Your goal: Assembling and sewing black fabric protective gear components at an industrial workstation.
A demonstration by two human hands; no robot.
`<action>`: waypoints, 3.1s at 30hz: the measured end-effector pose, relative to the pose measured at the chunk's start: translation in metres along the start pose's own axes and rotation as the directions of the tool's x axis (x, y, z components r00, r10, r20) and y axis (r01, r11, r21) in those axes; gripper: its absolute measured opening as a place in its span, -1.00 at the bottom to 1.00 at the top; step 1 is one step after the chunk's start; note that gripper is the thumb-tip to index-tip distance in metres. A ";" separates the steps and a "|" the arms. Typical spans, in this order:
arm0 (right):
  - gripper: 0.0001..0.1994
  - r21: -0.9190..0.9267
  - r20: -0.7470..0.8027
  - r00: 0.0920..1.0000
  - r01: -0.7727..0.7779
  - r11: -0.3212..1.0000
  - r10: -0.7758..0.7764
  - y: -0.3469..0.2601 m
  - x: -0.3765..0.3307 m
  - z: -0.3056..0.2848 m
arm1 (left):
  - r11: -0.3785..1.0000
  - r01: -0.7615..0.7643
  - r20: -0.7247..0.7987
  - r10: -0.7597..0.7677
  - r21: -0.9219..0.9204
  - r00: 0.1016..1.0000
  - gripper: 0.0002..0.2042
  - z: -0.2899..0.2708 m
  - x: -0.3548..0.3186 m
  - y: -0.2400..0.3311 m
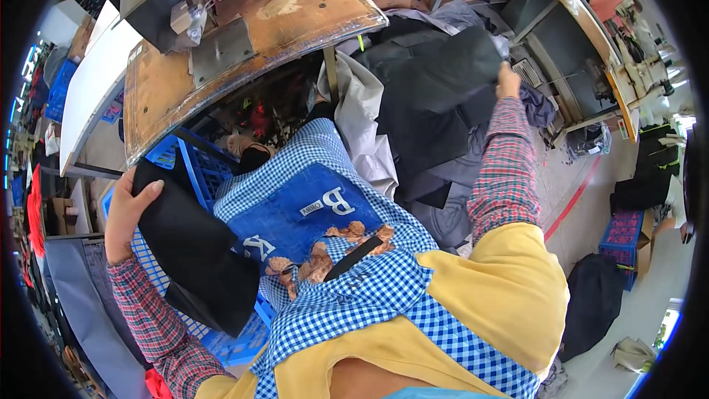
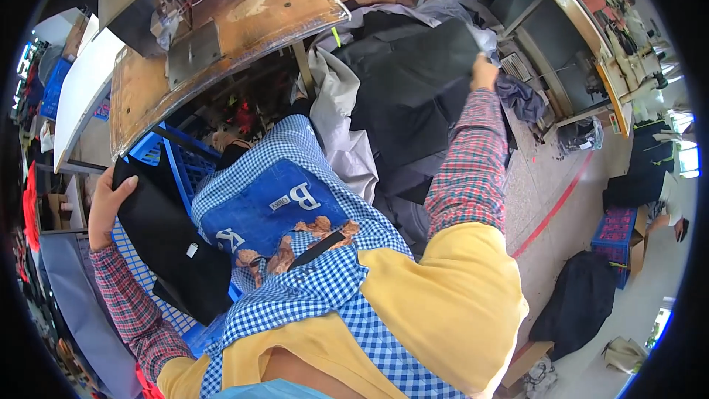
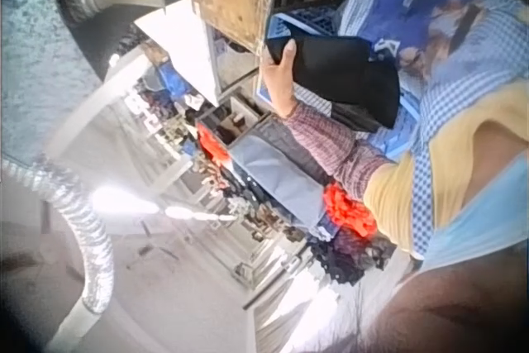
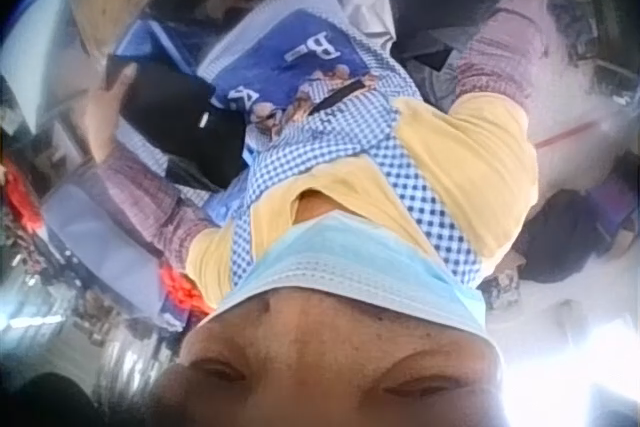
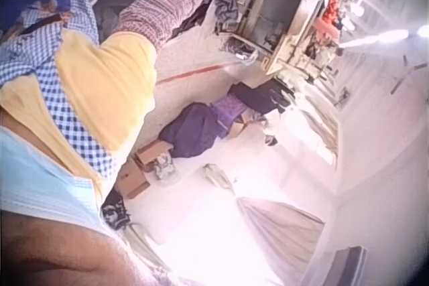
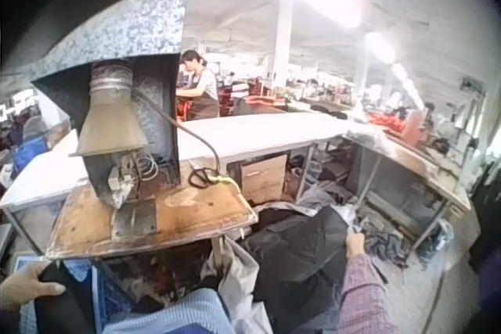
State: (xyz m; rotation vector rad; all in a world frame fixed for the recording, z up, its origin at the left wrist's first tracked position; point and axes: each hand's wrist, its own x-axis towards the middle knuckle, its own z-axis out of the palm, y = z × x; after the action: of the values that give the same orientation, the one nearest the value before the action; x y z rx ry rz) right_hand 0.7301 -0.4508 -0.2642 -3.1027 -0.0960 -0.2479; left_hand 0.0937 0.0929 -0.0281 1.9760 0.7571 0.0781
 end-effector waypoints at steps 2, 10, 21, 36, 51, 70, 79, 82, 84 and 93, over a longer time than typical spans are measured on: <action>-0.27 0.770 -0.138 0.894 -0.175 0.613 0.427 -0.061 -0.024 0.015 | 0.999 -0.021 -0.046 0.023 0.040 0.999 -0.76 0.017 -0.005 0.012; -0.74 0.922 -0.109 0.541 -0.257 -0.288 -0.834 -0.282 -0.266 -0.107 | 0.962 -0.121 -0.070 0.142 0.244 0.987 -0.74 0.078 -0.024 0.056; -0.55 0.917 -0.260 -0.055 0.298 -0.264 -0.964 -0.303 -0.350 -0.252 | 0.907 -0.119 0.187 0.045 0.405 0.981 -0.70 0.076 -0.039 0.047; -0.62 0.894 -0.156 0.339 0.449 0.014 -0.928 -0.179 -0.210 -0.328 | 0.840 -0.543 0.474 0.483 -0.013 0.736 -0.61 0.097 -0.043 0.051; -0.64 0.968 -0.205 0.160 0.180 -0.176 -0.966 -0.314 -0.338 -0.288 | 0.731 0.189 -0.702 0.497 0.655 0.511 -0.80 0.050 -0.167 -0.017; -0.54 0.595 0.254 -0.252 -0.720 0.357 -0.934 -0.441 -0.366 -0.336 | 0.773 -0.534 -0.649 0.215 -0.343 0.729 -0.72 0.106 -0.127 -0.145; -0.40 0.672 0.021 -0.133 -0.732 0.113 -0.991 -0.576 -0.513 -0.284 | 0.918 -0.357 -0.739 0.120 -0.170 0.662 -0.53 0.148 -0.146 -0.124; -0.48 0.981 -0.111 -0.425 -0.191 -0.031 -0.898 -0.542 -0.520 -0.275 | 0.902 -0.208 -0.620 -0.081 -0.379 0.781 -0.44 0.137 -0.153 -0.115; -0.41 0.971 -0.061 -0.636 0.141 -0.193 -0.769 -0.519 -0.515 -0.267 | 0.841 -0.396 -0.675 0.051 -0.369 0.736 -0.37 0.124 -0.156 -0.114; -0.46 0.940 -0.082 -0.562 0.232 -0.252 -0.823 -0.467 -0.513 -0.207 | 0.911 -0.306 -0.518 0.127 -0.276 0.846 -0.39 0.123 -0.159 -0.069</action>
State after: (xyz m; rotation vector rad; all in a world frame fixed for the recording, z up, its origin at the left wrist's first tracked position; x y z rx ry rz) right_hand 0.1621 -0.0216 -0.1313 -1.0222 -2.1230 1.2740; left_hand -0.0229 -0.0661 -0.1082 1.6970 0.7635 0.8309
